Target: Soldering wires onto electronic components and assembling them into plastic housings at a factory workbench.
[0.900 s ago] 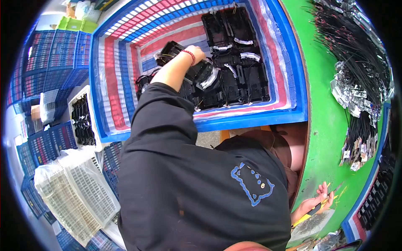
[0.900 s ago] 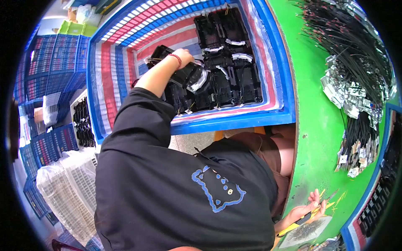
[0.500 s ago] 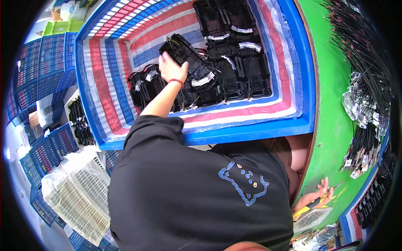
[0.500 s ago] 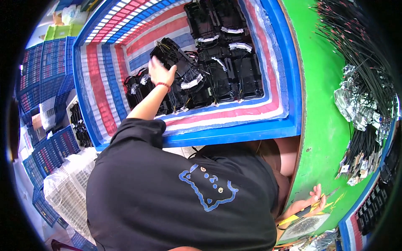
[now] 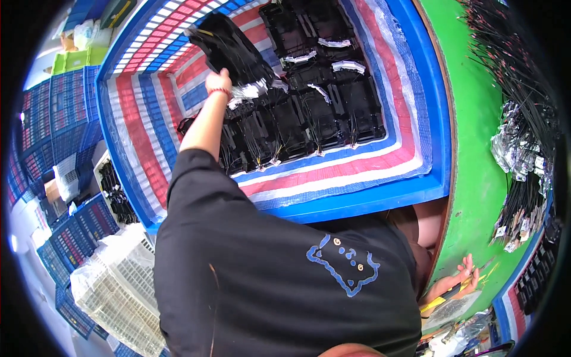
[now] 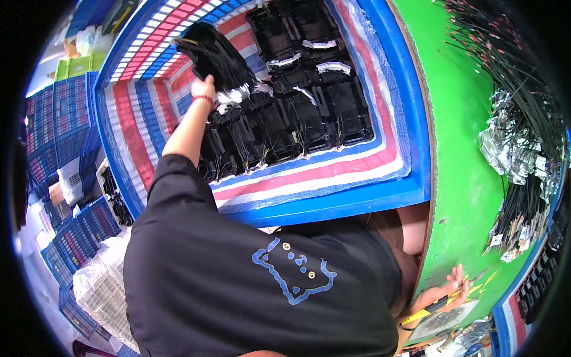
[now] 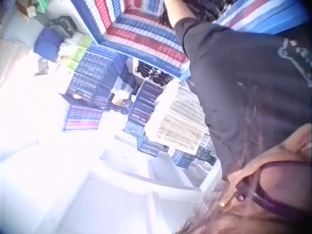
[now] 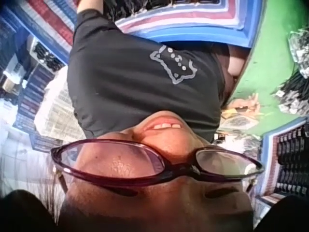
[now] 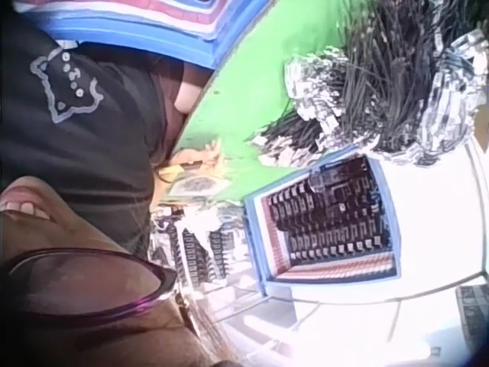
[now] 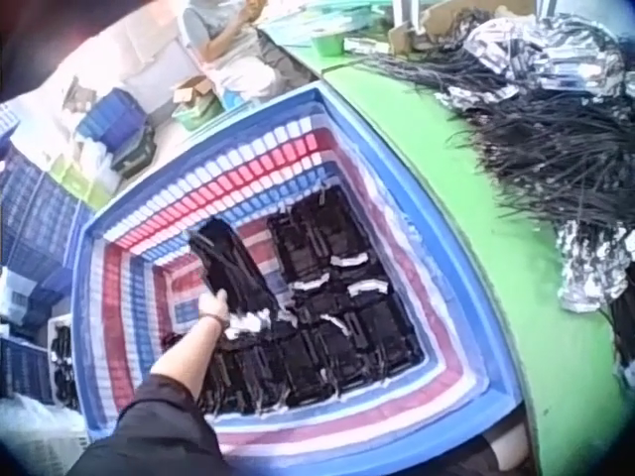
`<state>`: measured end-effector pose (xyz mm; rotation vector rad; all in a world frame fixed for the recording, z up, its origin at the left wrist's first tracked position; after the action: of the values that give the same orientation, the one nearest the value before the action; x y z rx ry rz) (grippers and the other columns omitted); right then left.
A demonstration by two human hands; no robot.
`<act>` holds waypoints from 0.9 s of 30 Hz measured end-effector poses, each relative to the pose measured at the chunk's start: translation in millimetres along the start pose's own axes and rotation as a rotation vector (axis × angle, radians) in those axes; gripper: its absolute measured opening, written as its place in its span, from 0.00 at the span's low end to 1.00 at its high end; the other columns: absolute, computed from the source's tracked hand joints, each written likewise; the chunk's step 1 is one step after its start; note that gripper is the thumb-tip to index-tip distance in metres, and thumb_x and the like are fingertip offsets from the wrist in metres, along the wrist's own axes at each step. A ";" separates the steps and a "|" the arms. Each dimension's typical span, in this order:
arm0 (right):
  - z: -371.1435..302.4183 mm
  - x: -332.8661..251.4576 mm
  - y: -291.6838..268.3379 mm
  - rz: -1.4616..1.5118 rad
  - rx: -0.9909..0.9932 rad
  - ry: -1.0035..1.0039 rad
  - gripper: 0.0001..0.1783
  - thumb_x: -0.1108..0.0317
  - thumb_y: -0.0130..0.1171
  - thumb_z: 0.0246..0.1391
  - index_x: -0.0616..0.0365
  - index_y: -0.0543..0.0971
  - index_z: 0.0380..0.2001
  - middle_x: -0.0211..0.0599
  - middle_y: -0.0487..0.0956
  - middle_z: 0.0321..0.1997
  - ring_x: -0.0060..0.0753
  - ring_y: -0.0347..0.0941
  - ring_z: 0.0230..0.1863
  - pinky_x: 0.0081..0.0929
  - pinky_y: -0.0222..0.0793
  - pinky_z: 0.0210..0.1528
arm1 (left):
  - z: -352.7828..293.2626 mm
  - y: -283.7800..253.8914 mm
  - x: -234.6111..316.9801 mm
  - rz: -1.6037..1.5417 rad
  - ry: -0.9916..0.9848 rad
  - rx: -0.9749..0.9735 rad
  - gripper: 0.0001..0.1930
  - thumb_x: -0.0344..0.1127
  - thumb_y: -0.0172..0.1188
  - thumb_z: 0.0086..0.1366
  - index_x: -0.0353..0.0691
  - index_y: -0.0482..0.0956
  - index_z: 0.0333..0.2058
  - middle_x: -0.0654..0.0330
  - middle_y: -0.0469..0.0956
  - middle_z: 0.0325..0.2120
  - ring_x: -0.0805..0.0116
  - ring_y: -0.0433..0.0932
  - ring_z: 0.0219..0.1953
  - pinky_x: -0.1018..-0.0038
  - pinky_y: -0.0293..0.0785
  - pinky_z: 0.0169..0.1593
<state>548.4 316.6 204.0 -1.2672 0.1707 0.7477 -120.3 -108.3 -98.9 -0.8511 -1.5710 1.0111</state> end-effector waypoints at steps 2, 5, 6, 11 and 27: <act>-1.0 -1.1 -0.9 0.001 -0.014 -0.025 0.19 0.62 0.42 0.70 0.70 0.64 0.51 0.49 0.81 0.46 0.36 0.75 0.42 0.31 0.68 0.45 | 21.9 -11.2 31.7 0.020 -0.111 0.039 0.22 0.45 0.63 0.55 0.29 0.81 0.39 0.36 0.79 0.41 0.42 0.78 0.47 0.58 0.74 0.51; 0.9 0.1 2.5 -0.014 -0.031 -0.040 0.18 0.64 0.42 0.70 0.69 0.62 0.51 0.53 0.80 0.46 0.39 0.76 0.41 0.32 0.69 0.43 | 40.5 13.3 37.0 -0.052 -0.274 0.107 0.20 0.44 0.63 0.56 0.32 0.81 0.40 0.41 0.79 0.44 0.44 0.79 0.48 0.58 0.74 0.52; 0.4 0.7 2.0 -0.032 -0.052 -0.041 0.17 0.64 0.42 0.70 0.69 0.62 0.52 0.53 0.80 0.46 0.40 0.76 0.42 0.32 0.69 0.43 | 40.6 22.3 35.7 -0.030 -0.211 0.121 0.20 0.44 0.63 0.56 0.33 0.81 0.41 0.42 0.79 0.44 0.44 0.78 0.48 0.58 0.74 0.53; -1.9 -3.1 6.4 -0.067 -0.034 -0.055 0.17 0.64 0.42 0.70 0.68 0.61 0.52 0.54 0.80 0.46 0.40 0.76 0.42 0.32 0.69 0.44 | 39.1 61.8 26.6 0.195 -0.118 -0.035 0.22 0.43 0.62 0.59 0.32 0.78 0.46 0.39 0.77 0.47 0.44 0.77 0.50 0.58 0.74 0.54; -0.5 21.2 6.2 0.346 0.011 -0.105 0.12 0.71 0.47 0.65 0.63 0.67 0.50 0.51 0.81 0.44 0.39 0.78 0.44 0.32 0.73 0.50 | 108.0 134.1 9.4 0.558 0.265 -0.555 0.29 0.41 0.55 0.60 0.35 0.69 0.59 0.46 0.73 0.55 0.52 0.74 0.53 0.61 0.68 0.57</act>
<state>560.8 325.5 188.1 -1.1987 0.3132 1.1066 -224.0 -66.9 -230.3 -1.8045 -1.4253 0.7872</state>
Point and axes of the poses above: each hand's wrist, its own z-axis towards the middle knuckle, its own y-axis out of the palm, x = y × z, the point moved 6 cm from there along z, towards the middle knuckle
